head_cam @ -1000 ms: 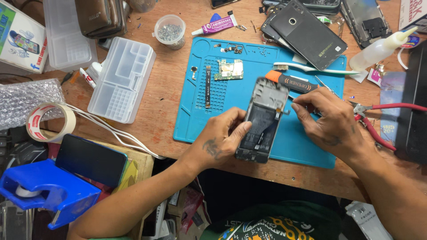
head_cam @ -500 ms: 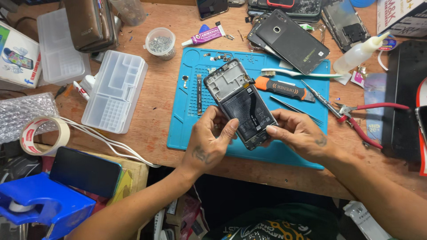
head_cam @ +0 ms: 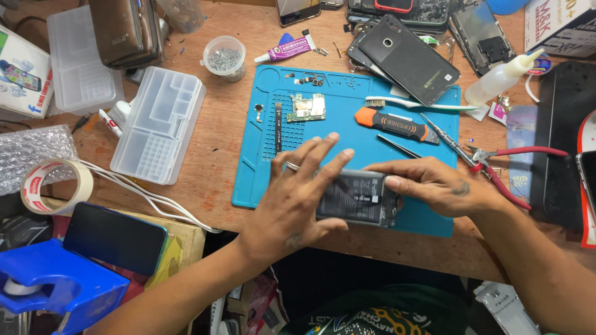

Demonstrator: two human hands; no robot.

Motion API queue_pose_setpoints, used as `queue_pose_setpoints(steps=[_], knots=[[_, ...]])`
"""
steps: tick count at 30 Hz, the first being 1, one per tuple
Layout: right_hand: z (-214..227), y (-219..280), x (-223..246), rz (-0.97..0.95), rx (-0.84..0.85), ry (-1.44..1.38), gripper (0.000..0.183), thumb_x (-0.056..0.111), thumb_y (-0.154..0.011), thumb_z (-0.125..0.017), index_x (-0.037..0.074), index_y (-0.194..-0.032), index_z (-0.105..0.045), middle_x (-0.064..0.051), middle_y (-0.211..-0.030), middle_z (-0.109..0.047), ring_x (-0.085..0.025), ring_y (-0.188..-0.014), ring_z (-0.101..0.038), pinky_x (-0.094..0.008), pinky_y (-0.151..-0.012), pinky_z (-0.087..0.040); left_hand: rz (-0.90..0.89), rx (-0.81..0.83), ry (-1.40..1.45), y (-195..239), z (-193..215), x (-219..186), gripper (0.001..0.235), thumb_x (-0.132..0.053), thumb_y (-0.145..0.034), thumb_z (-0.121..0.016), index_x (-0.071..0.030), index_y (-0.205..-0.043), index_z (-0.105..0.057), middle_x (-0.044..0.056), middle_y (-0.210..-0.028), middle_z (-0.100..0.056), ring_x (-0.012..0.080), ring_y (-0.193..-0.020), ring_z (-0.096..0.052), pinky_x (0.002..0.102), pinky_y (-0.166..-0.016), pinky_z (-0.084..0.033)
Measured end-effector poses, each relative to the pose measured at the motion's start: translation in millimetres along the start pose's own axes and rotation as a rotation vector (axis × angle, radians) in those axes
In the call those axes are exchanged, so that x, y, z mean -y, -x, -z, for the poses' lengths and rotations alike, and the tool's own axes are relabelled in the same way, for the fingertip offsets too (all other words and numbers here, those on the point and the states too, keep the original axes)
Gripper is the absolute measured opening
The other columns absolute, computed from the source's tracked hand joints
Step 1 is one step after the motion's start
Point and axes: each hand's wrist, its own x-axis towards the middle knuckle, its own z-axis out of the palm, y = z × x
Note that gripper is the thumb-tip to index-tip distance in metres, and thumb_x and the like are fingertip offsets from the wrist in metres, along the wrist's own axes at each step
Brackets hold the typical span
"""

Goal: The person disassembles a smartphone on a blue anti-static mat, using a utility knife and a metal spudger to pry open the casing and disconnect internal components. The person removes the motherboard and places it on the mat.

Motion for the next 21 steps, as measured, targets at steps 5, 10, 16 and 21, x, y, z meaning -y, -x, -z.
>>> queue_pose_setpoints(steps=[5, 10, 16, 21], knots=[[-9, -1, 5, -0.122, 0.038, 0.068, 0.052, 0.033, -0.095, -0.055, 0.012, -0.143, -0.059, -0.008, -0.117, -0.078, -0.015, -0.099, -0.070, -0.033, -0.085, -0.059, 0.023, 0.192, 0.061, 4, -17, -2, 0.104, -0.039, -0.057, -0.091, -0.005, -0.144, -0.046, 0.018, -0.139, -0.053, 0.0335, -0.127, -0.051, 0.051, -0.110, -0.026], [-11, -2, 7, -0.096, 0.023, -0.019, 0.050, 0.030, -0.096, -0.056, 0.010, -0.141, -0.059, -0.008, -0.119, -0.076, -0.014, -0.102, -0.071, -0.031, -0.084, -0.062, 0.053, 0.220, 0.148, 5, -22, 4, 0.095, -0.029, -0.061, -0.091, -0.001, -0.142, -0.050, 0.015, -0.128, -0.059, 0.0334, -0.123, -0.054, 0.045, -0.111, -0.035], [7, 2, 6, 0.109, -0.513, 0.403, 0.032, 0.017, -0.099, -0.063, 0.008, -0.128, -0.071, -0.009, -0.097, -0.078, -0.013, -0.084, -0.070, -0.027, -0.075, -0.058, 0.094, 0.163, 0.084, 0, -21, 20, 0.091, -0.032, -0.058, -0.092, 0.000, -0.135, -0.055, 0.017, -0.126, -0.058, 0.0345, -0.120, -0.053, 0.046, -0.107, -0.037], [32, 8, 10, 0.315, -0.913, 0.550, 0.017, 0.010, -0.102, -0.070, 0.003, -0.118, -0.074, -0.009, -0.098, -0.075, -0.014, -0.082, -0.068, -0.027, -0.072, -0.054, 0.173, 0.169, 0.129, -1, -17, 27, 0.088, -0.038, -0.059, -0.092, 0.001, -0.130, -0.058, 0.016, -0.121, -0.056, 0.0337, -0.113, -0.052, 0.044, -0.102, -0.041]])
